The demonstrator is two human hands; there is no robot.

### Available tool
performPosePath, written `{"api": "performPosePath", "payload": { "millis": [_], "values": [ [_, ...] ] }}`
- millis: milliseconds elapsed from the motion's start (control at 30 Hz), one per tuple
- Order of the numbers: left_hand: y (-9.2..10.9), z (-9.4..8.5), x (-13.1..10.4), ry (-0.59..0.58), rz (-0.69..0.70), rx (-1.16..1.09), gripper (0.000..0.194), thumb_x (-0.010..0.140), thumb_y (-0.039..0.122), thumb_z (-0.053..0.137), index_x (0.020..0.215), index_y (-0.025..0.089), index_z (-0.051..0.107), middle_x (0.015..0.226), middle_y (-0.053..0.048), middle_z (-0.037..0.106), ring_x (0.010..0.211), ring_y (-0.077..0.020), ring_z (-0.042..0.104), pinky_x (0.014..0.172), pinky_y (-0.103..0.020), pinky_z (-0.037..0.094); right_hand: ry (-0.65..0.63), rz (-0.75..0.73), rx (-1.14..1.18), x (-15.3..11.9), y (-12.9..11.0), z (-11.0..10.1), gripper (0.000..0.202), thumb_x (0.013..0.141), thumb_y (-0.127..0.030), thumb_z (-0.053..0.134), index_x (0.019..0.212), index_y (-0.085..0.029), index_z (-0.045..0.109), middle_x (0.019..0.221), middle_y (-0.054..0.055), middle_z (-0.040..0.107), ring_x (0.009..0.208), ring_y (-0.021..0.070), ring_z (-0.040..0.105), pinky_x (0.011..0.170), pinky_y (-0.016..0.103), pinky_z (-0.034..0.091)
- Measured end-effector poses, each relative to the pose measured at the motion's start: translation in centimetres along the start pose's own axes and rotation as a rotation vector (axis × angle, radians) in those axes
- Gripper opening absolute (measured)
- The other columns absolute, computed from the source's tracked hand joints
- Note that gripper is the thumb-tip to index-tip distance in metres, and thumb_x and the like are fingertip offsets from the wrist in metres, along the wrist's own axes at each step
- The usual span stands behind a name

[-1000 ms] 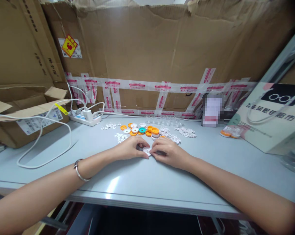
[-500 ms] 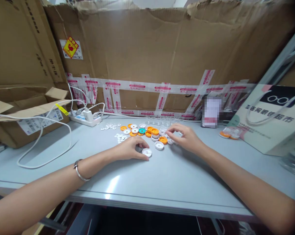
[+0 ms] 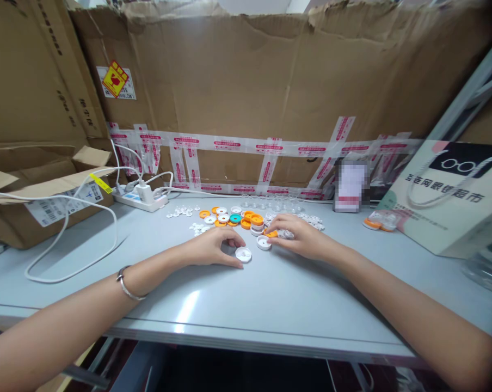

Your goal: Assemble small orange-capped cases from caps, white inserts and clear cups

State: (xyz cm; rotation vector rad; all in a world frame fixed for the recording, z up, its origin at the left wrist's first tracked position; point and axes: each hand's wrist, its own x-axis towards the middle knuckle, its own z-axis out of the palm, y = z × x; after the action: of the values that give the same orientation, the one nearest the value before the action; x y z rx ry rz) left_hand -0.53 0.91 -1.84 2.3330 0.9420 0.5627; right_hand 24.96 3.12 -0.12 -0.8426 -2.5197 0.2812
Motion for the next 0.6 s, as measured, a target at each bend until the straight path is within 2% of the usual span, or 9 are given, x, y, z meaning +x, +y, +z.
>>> {"api": "performPosePath", "payload": {
  "millis": [100, 167, 300, 433, 500, 600],
  "values": [
    [0.2, 0.0, 0.1, 0.006, -0.021, 0.001, 0.038, 0.069, 0.042, 0.069, 0.097, 0.017, 0.065, 0.090, -0.004, 0.063, 0.082, -0.0154, 0.054, 0.068, -0.022, 0.040, 0.176, 0.093, -0.064, 0.7, 0.8, 1.1, 0.020, 0.085, -0.032, 0.054, 0.098, -0.020, 0.065, 0.098, 0.009, 0.060, 0.094, 0.0231, 0.053, 0.084, 0.040, 0.040],
    [0.4, 0.0, 0.2, 0.006, -0.039, -0.004, 0.038, 0.071, 0.044, 0.066, 0.097, 0.017, 0.065, 0.090, -0.004, 0.063, 0.082, -0.0152, 0.055, 0.067, -0.022, 0.040, 0.239, 0.119, -0.074, 1.2, 1.4, 2.1, 0.022, 0.083, -0.028, 0.056, 0.102, -0.022, 0.064, 0.102, 0.009, 0.058, 0.098, 0.0246, 0.052, 0.087, 0.042, 0.038],
    [0.5, 0.0, 0.2, 0.017, -0.058, -0.016, 0.038, 0.072, 0.046, 0.065, 0.096, 0.016, 0.065, 0.090, -0.004, 0.064, 0.081, -0.0153, 0.055, 0.065, -0.022, 0.039, 0.263, 0.147, 0.007, 2.1, 1.9, 3.2, 0.013, 0.079, -0.023, 0.058, 0.089, -0.021, 0.067, 0.099, 0.008, 0.060, 0.095, 0.0241, 0.053, 0.088, 0.043, 0.036],
    [0.4, 0.1, 0.2, 0.019, -0.054, -0.012, 0.038, 0.073, 0.046, 0.064, 0.097, 0.016, 0.065, 0.090, -0.004, 0.064, 0.081, -0.0153, 0.055, 0.066, -0.023, 0.040, 0.314, 0.201, 0.113, 2.3, 1.5, 2.9, 0.009, 0.079, -0.024, 0.058, 0.075, -0.019, 0.064, 0.094, 0.007, 0.061, 0.093, 0.0225, 0.053, 0.090, 0.043, 0.035],
    [0.4, 0.1, 0.2, 0.037, -0.043, -0.015, 0.039, 0.072, 0.045, 0.065, 0.098, 0.016, 0.065, 0.091, -0.005, 0.064, 0.082, -0.0157, 0.056, 0.067, -0.023, 0.040, 0.348, 0.242, 0.198, 2.4, 1.2, 2.4, 0.011, 0.080, -0.028, 0.056, 0.077, -0.018, 0.060, 0.095, 0.008, 0.061, 0.094, 0.0220, 0.054, 0.088, 0.042, 0.038],
    [0.5, -0.1, 0.3, 0.149, -0.036, -0.016, 0.035, 0.075, 0.043, 0.063, 0.098, 0.016, 0.065, 0.094, -0.005, 0.066, 0.084, -0.0160, 0.057, 0.067, -0.024, 0.040, 0.325, 0.287, 0.348, 2.2, 0.4, 1.9, 0.021, 0.084, -0.038, 0.049, 0.084, -0.018, 0.055, 0.088, 0.008, 0.063, 0.083, 0.0197, 0.059, 0.074, 0.037, 0.046]
  ]
}}
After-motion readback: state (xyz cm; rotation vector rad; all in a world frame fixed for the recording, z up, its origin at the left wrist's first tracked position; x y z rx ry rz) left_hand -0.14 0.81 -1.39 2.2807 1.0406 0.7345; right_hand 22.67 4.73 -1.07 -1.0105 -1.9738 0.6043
